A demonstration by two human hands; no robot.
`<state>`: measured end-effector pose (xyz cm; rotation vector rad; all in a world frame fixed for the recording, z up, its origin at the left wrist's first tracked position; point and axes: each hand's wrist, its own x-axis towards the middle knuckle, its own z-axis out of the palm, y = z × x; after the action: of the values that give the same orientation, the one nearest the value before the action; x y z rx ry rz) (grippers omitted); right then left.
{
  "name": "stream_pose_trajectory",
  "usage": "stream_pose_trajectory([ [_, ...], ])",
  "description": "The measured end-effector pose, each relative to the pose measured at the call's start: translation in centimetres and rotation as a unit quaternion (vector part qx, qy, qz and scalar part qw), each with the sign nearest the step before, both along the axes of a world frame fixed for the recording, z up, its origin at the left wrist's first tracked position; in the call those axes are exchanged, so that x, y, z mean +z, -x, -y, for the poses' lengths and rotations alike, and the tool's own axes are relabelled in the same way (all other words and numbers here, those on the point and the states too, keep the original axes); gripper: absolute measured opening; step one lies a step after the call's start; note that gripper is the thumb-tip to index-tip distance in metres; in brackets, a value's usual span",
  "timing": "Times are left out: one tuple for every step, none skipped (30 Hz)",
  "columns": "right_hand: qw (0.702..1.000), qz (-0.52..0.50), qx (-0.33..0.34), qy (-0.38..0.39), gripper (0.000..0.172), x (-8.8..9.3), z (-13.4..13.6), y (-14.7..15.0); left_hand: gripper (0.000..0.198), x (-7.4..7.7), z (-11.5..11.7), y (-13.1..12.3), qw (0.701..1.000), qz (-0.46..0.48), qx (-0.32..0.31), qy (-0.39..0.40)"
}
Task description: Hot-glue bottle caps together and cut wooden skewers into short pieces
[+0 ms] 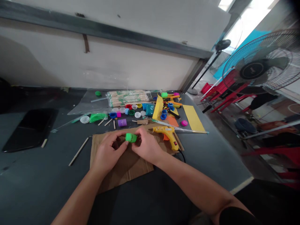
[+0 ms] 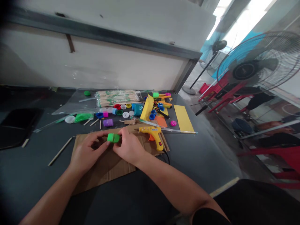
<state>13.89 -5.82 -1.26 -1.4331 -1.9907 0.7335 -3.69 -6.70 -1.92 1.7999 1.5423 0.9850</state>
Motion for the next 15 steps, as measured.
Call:
stream_pose_trajectory([
  [1.0,-0.007,0.005,-0.001,0.025,-0.02,-0.01,-0.05,0.031,-0.04,-0.01,0.03,1.0,0.0,0.0,0.0],
  [1.0,-0.011,0.009,-0.003,0.025,-0.04,-0.03,-0.09,0.031,-0.09,-0.02,0.05,1.0,0.0,0.0,0.0],
  [1.0,-0.012,0.014,-0.007,0.025,-0.07,-0.04,-0.13,0.031,-0.13,-0.03,0.06,1.0,0.001,0.0,-0.001],
  [1.0,-0.011,0.019,-0.012,0.025,-0.1,-0.04,-0.17,0.031,-0.17,-0.05,0.06,1.0,0.002,-0.001,-0.002],
  [1.0,-0.009,0.023,-0.018,0.024,-0.11,-0.05,-0.21,0.03,-0.21,-0.06,0.05,1.0,0.002,-0.001,-0.002],
  [0.999,-0.005,0.027,-0.024,0.023,-0.1,-0.05,-0.24,0.03,-0.25,-0.07,0.05,1.0,0.003,-0.002,-0.002],
  [0.999,0.0,0.03,-0.03,0.023,-0.07,-0.05,-0.26,0.029,-0.29,-0.08,0.06,1.0,0.004,-0.003,0.0],
  [0.999,0.005,0.033,-0.036,0.022,-0.02,-0.04,-0.28,0.029,-0.33,-0.09,0.07,1.0,0.004,-0.003,0.002],
  [0.999,0.009,0.034,-0.042,0.022,0.04,-0.04,-0.3,0.029,-0.37,-0.1,0.1,1.0,0.005,-0.003,0.004],
  [0.998,0.012,0.035,-0.046,0.022,0.11,-0.03,-0.31,0.029,-0.41,-0.11,0.14,1.0,0.006,-0.002,0.007],
  [0.998,0.014,0.036,-0.05,0.022,0.17,-0.02,-0.31,0.03,-0.46,-0.12,0.18,1.0,0.008,-0.002,0.01],
  [0.998,0.015,0.037,-0.053,0.022,0.23,-0.01,-0.32,0.03,-0.51,-0.12,0.22,1.0,0.012,-0.001,0.012],
  [0.998,0.014,0.038,-0.054,0.022,0.28,0.0,-0.32,0.03,-0.56,-0.13,0.26,1.0,0.018,-0.001,0.014],
  [0.998,0.013,0.04,-0.054,0.021,0.32,0.02,-0.32,0.03,-0.61,-0.14,0.29,1.0,0.026,-0.002,0.015],
  [0.998,0.013,0.042,-0.052,0.021,0.33,0.04,-0.32,0.031,-0.64,-0.13,0.32,0.999,0.034,-0.002,0.016],
])
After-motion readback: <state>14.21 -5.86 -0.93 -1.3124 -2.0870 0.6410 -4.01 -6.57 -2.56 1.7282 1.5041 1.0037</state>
